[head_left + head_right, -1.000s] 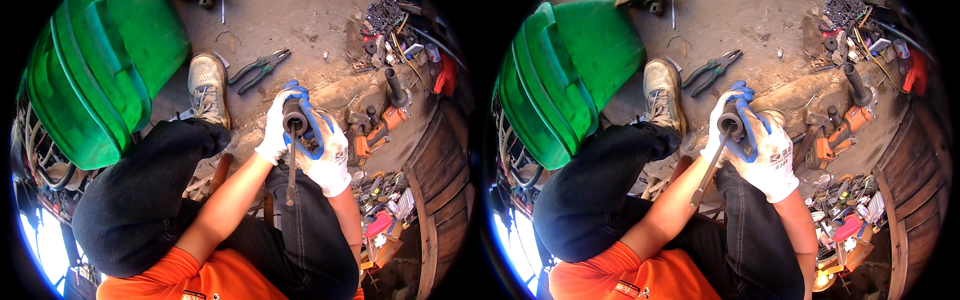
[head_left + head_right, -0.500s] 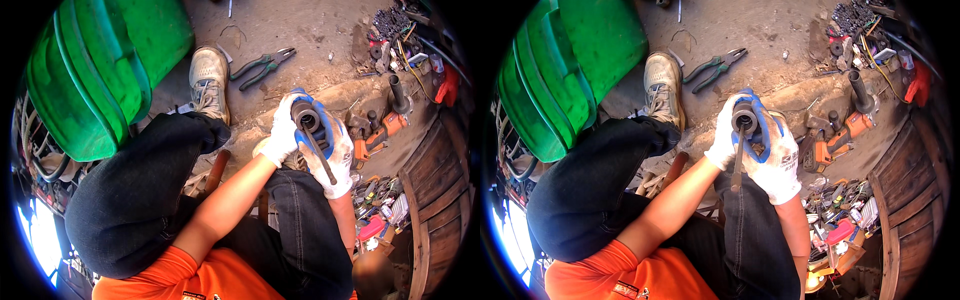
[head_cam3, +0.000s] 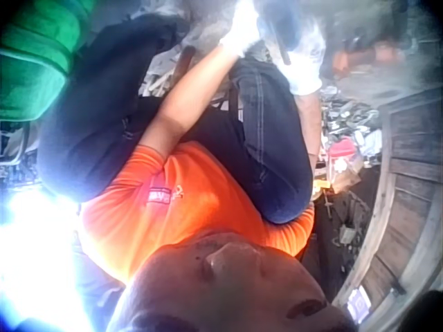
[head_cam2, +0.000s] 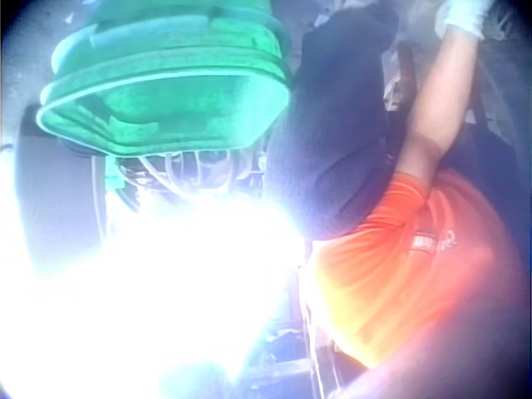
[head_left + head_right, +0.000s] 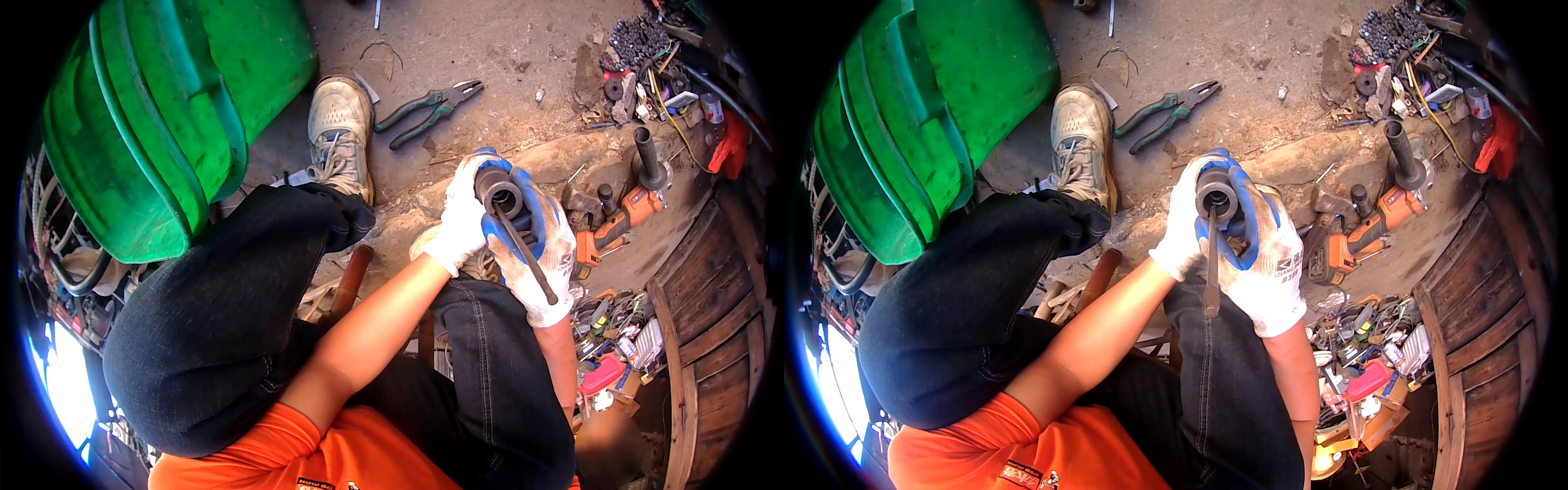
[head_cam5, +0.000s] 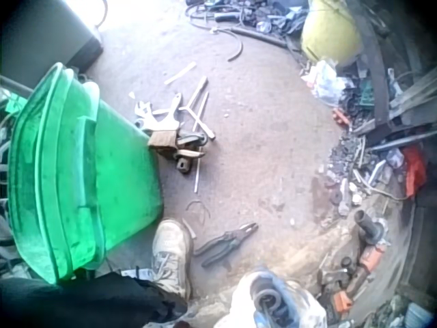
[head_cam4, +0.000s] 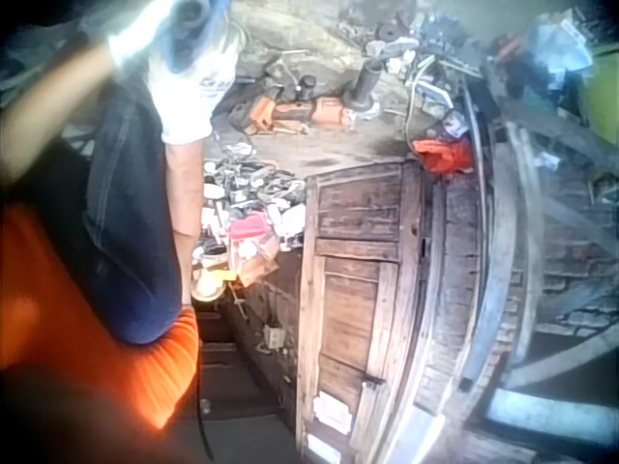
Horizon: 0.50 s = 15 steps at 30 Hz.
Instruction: The person sits on the floor and uses a hammer and a metal rod to repeatedly strike the interior of a small cylindrical metal part. They also use pliers to manipulate the object and a power drill to work on it.
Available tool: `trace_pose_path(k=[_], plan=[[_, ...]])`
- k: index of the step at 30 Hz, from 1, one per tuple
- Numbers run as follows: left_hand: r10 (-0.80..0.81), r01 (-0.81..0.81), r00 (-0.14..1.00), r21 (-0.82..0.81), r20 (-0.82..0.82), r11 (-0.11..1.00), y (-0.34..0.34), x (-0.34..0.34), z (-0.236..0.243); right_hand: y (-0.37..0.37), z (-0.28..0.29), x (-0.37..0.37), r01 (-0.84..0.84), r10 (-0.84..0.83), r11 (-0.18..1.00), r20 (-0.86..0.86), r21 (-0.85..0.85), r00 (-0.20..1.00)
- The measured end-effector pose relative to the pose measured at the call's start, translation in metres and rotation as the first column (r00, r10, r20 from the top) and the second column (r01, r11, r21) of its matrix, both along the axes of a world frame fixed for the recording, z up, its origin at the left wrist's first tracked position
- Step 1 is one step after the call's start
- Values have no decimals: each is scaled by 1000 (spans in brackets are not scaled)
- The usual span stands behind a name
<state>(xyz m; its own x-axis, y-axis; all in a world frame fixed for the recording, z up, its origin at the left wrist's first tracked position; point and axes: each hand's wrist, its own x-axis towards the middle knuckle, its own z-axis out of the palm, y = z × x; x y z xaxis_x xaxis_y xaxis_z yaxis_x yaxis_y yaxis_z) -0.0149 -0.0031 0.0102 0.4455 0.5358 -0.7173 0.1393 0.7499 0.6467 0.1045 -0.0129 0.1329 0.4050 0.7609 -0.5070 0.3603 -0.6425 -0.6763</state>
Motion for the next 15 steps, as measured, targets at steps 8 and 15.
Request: trace_pose_path(k=[8,15], plan=[[-54,57,998,162,-25,985,1,-3,-3,3,4,0,2,-3,999,-28,-34,1000],[-33,26,998,137,52,990,-2,-5,-10,-1,-3,0,-88,82,993,83,75,993]])
